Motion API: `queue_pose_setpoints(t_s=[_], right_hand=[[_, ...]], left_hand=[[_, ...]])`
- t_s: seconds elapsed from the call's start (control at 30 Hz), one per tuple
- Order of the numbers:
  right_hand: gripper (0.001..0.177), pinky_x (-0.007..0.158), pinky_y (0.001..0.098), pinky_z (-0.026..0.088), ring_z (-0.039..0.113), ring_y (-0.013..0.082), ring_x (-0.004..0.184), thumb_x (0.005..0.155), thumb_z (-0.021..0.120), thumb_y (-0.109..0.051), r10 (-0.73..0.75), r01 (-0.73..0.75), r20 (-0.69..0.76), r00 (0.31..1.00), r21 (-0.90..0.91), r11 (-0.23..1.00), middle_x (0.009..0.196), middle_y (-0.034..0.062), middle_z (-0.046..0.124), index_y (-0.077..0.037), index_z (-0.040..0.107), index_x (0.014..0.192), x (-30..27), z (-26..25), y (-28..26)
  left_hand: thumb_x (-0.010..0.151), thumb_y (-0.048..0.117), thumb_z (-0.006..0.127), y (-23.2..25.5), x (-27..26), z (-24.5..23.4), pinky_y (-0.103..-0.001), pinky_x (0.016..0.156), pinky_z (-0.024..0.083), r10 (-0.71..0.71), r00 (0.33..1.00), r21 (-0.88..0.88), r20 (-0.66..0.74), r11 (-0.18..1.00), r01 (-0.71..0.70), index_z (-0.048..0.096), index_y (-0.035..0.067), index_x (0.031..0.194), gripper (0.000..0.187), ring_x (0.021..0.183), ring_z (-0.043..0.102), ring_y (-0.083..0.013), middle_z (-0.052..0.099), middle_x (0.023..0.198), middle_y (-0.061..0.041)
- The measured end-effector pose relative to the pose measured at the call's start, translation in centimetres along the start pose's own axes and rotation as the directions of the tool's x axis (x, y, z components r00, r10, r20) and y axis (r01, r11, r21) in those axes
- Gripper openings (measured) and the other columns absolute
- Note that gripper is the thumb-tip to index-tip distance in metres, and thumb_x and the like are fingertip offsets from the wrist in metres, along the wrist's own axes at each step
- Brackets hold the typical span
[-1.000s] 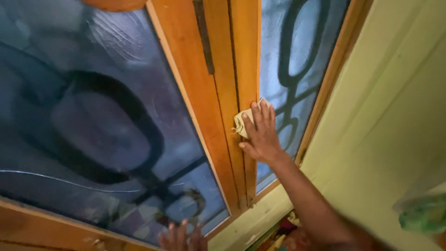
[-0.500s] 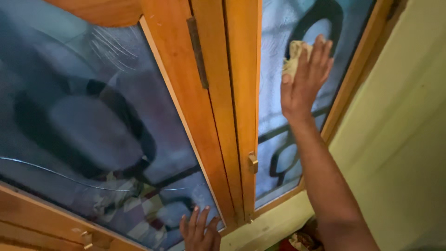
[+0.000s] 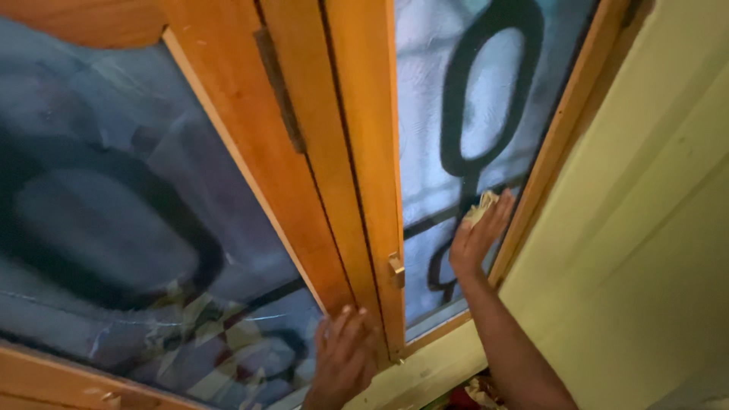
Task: The person wipes the wooden frame and decorative glass panes of a window using a cloth.
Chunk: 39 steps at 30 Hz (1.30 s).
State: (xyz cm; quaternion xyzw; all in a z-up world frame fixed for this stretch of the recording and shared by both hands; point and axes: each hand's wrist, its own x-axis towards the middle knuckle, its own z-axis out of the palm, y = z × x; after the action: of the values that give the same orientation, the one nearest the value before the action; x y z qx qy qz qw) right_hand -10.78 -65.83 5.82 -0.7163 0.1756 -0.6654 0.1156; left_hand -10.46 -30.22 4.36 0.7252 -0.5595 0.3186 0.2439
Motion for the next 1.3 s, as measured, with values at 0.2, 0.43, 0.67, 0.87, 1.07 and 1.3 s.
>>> queue_pose_setpoints(t_s=[0.2,0.43,0.67,0.87,1.07,1.3], right_hand=[[0.069,0.130,0.0610,0.013,0.016,0.0520,0.159,0.114,0.028,-0.040,0.072,-0.072,0.004,0.997,0.014,0.997,0.170,0.0331,0.015,0.007,0.017,0.163,-3.1,0.1,1.0],[0.063,0.125,0.0695,0.006,0.018,0.0497,0.158,0.109,0.036,-0.042,-0.258,0.261,0.128,0.958,-0.006,0.965,0.169,0.0257,0.022,-0.010,0.029,0.163,7.0,-0.3,-5.4],[0.060,0.125,0.0711,0.003,0.020,0.0445,0.161,0.110,0.035,-0.043,-0.304,0.309,0.059,0.951,-0.121,0.943,0.169,0.0237,0.028,-0.011,0.037,0.161,21.1,-1.8,-5.4],[0.059,0.133,0.0646,0.015,0.021,0.0464,0.162,0.116,0.032,-0.045,-0.266,0.266,0.011,0.964,0.026,0.964,0.171,0.0219,0.027,-0.010,0.031,0.164,20.6,-2.0,-1.6],[0.065,0.126,0.0626,0.025,0.026,0.0516,0.155,0.112,0.042,-0.047,-0.380,0.368,0.106,0.919,0.116,0.922,0.165,0.0281,0.029,-0.002,0.035,0.159,8.5,-1.3,2.6],[0.056,0.129,0.0559,0.027,0.031,0.0444,0.156,0.115,0.036,-0.039,-0.150,0.157,-0.067,0.986,0.121,0.980,0.167,0.0266,0.029,-0.004,0.040,0.158,13.3,-3.7,5.0]], left_hand=[[0.083,0.022,0.071,1.4,6.7,-0.2,-0.061,0.114,0.032,0.127,0.990,-0.255,0.055,0.961,-0.109,0.067,0.006,0.131,0.051,0.141,0.041,-0.0436,0.048,0.149,-0.022],[0.085,0.021,0.067,1.6,12.8,0.9,-0.054,0.114,0.033,0.164,0.978,-0.038,0.125,0.986,-0.160,0.068,0.013,0.129,0.045,0.144,0.043,-0.0346,0.051,0.152,-0.012],[0.092,0.023,0.065,0.5,13.1,2.5,-0.043,0.112,0.040,0.291,0.955,0.241,0.059,0.924,-0.296,0.071,0.016,0.111,0.021,0.141,0.051,-0.0241,0.057,0.149,0.003],[0.091,0.023,0.065,0.2,13.1,3.0,-0.045,0.109,0.041,0.309,0.950,0.201,0.054,0.928,-0.313,0.072,0.015,0.103,0.016,0.139,0.052,-0.0255,0.059,0.146,0.002],[0.087,0.024,0.065,0.4,13.1,2.9,-0.047,0.107,0.041,0.282,0.957,0.169,0.071,0.942,-0.290,0.073,0.013,0.104,0.022,0.136,0.052,-0.0273,0.060,0.141,0.000],[0.089,0.023,0.064,0.1,13.3,2.6,-0.046,0.109,0.040,0.309,0.947,0.203,0.087,0.925,-0.321,0.072,0.013,0.101,0.018,0.137,0.053,-0.0266,0.061,0.141,0.000]])
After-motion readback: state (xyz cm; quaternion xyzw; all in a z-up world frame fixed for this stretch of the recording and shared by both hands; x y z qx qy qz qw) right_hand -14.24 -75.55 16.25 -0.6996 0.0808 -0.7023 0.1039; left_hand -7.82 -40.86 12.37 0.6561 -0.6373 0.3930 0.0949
